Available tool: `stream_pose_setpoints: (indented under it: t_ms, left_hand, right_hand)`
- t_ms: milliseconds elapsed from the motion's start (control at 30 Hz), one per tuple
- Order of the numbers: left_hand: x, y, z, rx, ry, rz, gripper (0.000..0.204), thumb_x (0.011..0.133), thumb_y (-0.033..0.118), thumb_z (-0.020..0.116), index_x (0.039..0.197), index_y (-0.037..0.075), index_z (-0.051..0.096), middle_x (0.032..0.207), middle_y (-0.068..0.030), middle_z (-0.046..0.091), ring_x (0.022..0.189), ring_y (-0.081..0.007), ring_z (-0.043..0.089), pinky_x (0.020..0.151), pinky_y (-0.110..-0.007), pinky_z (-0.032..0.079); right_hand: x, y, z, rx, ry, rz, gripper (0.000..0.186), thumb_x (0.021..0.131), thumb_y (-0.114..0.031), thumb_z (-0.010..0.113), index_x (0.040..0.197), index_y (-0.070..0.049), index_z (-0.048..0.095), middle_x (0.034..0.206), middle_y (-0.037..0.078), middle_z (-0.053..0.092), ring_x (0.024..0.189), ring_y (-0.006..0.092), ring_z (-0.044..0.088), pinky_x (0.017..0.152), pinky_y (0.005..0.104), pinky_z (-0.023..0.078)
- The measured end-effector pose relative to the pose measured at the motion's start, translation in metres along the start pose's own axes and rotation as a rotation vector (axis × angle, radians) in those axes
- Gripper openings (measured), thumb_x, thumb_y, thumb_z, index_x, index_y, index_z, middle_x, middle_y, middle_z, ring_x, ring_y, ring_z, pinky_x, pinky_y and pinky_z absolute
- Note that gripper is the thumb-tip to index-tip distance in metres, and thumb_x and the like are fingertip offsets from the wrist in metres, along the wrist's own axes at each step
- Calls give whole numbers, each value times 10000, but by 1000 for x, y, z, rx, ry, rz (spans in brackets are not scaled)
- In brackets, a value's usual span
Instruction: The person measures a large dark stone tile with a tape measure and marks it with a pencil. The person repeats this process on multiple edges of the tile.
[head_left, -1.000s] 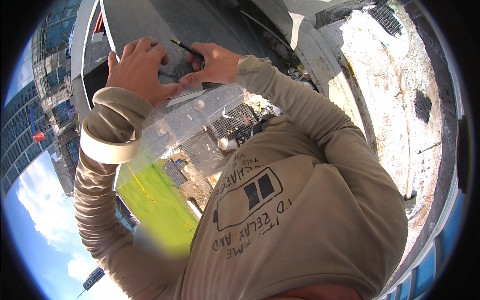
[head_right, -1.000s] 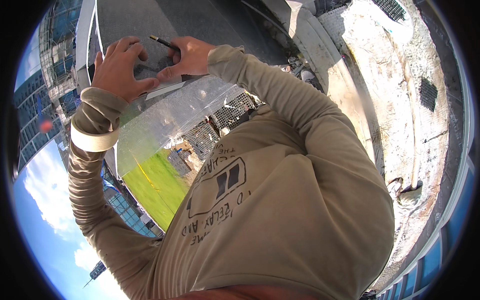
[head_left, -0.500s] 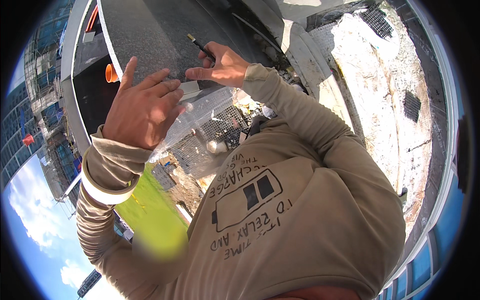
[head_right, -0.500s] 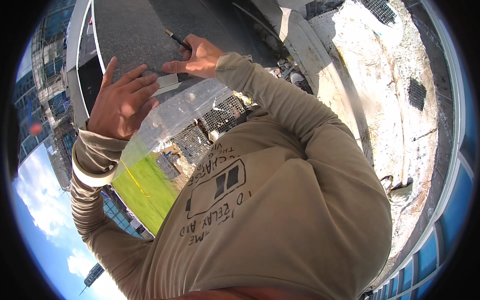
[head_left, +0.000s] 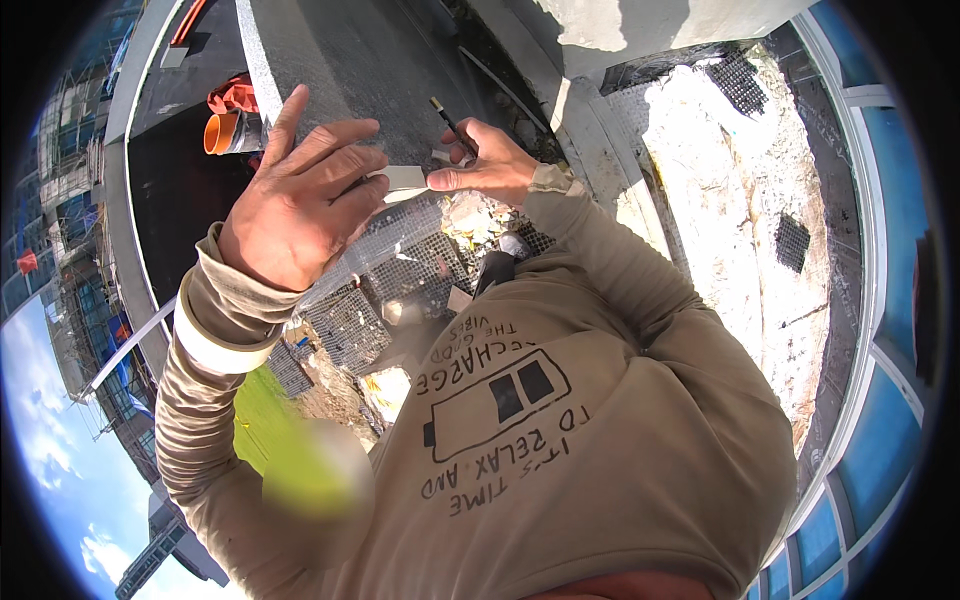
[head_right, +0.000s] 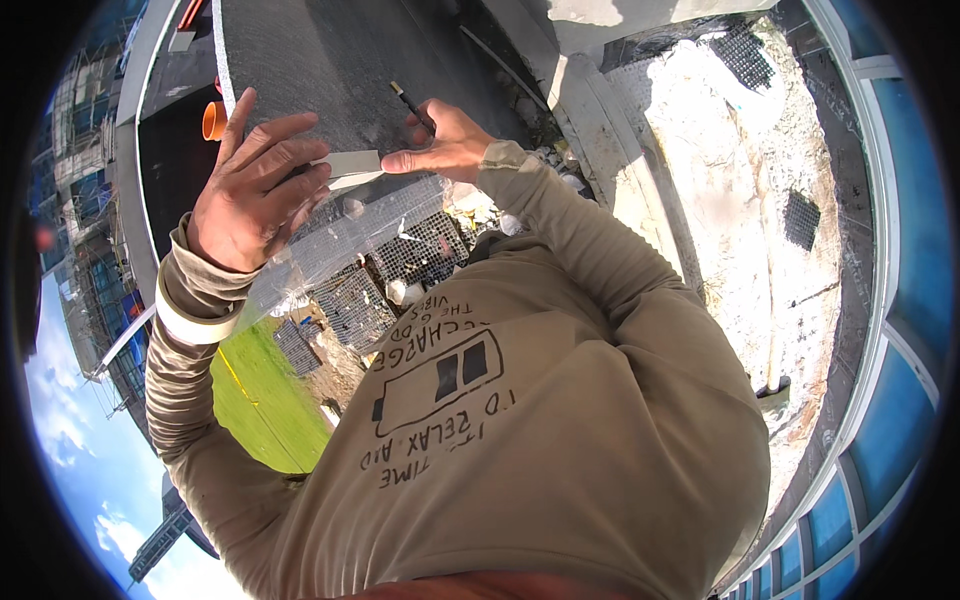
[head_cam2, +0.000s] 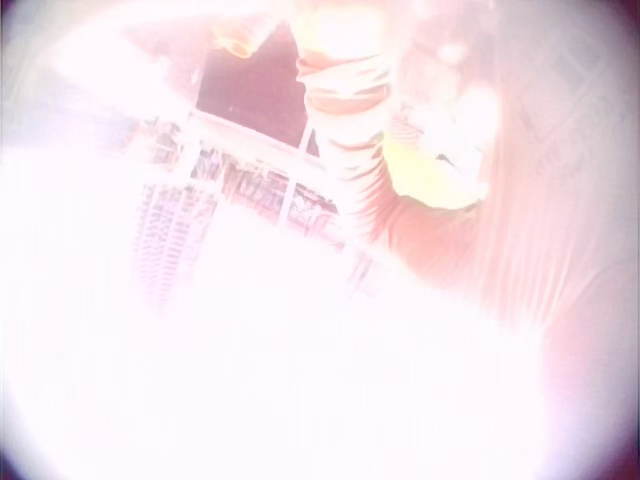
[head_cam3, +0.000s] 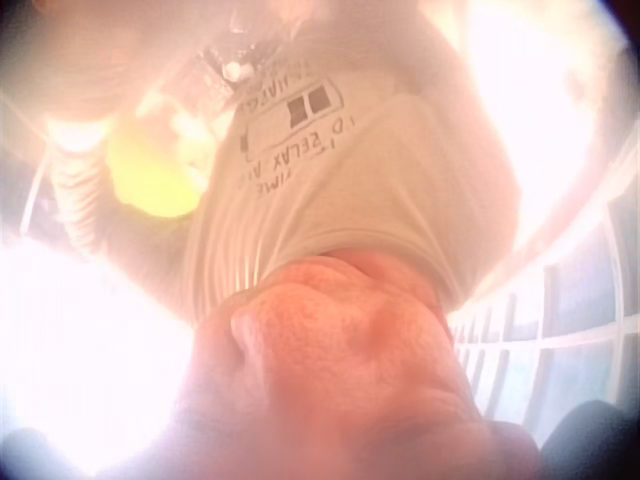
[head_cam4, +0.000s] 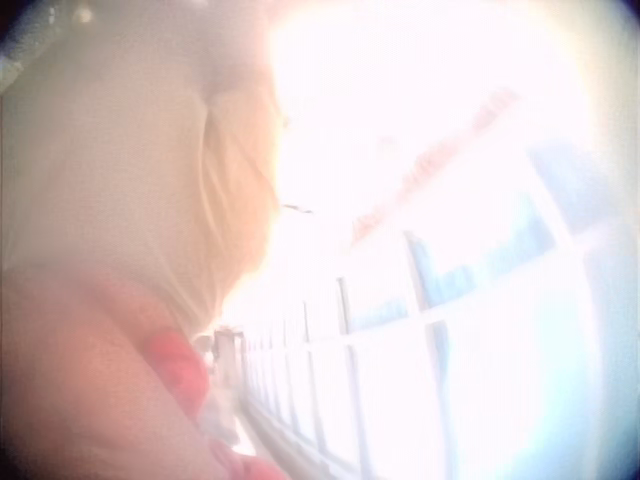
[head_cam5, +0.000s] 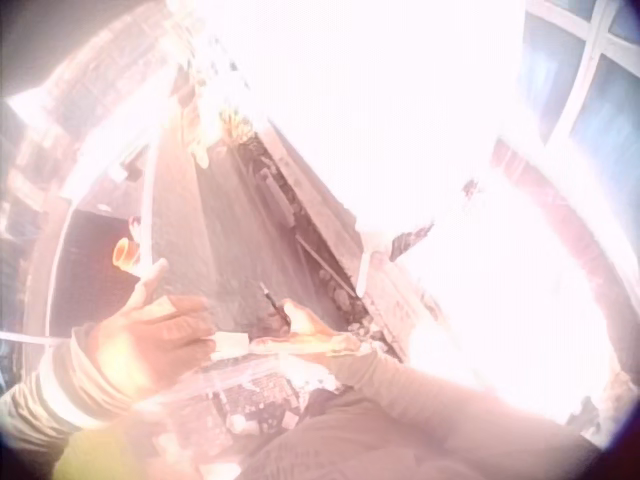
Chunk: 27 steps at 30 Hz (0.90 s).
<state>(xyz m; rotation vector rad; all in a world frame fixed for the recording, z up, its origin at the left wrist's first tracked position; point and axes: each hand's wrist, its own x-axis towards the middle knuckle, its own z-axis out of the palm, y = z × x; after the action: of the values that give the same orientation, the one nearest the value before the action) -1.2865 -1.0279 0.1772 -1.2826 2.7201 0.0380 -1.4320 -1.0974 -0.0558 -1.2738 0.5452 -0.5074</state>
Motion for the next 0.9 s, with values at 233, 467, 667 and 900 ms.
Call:
stream_pose_setpoints:
  t_ms: [233,467,667,900]
  left_hand:
    - [-6,-5,11,-107,174,-10,245,630,31,779,862,57,703,1089,-67,654,1231,-278,541,1148,-593,251]
    - [-12,-5,19,-100,293,2,202,680,66,761,864,54,678,1131,-75,625,1241,-302,520,1130,-600,266]
    - [-32,-4,0,-127,493,40,256,748,174,769,949,38,686,1209,-123,607,1186,-316,568,1094,-574,319]
    - [-116,-61,-14,5,619,-418,256,846,200,727,1016,12,689,1160,-129,655,1099,-319,631,1007,-465,451]
  right_hand:
    - [0,-12,17,24,76,-213,1072,606,-645,841,1258,109,446,981,149,557,836,198,589,695,311,506]
    - [-30,-22,5,-174,153,31,952,667,-528,863,1302,37,435,1008,76,488,783,102,507,669,251,477]
    - [-19,-30,9,-155,227,-278,790,769,-446,817,1290,27,458,937,30,490,771,88,446,665,252,434]
    - [-68,23,-7,-188,482,55,772,796,-510,768,1303,2,490,935,42,539,774,70,512,663,247,462]
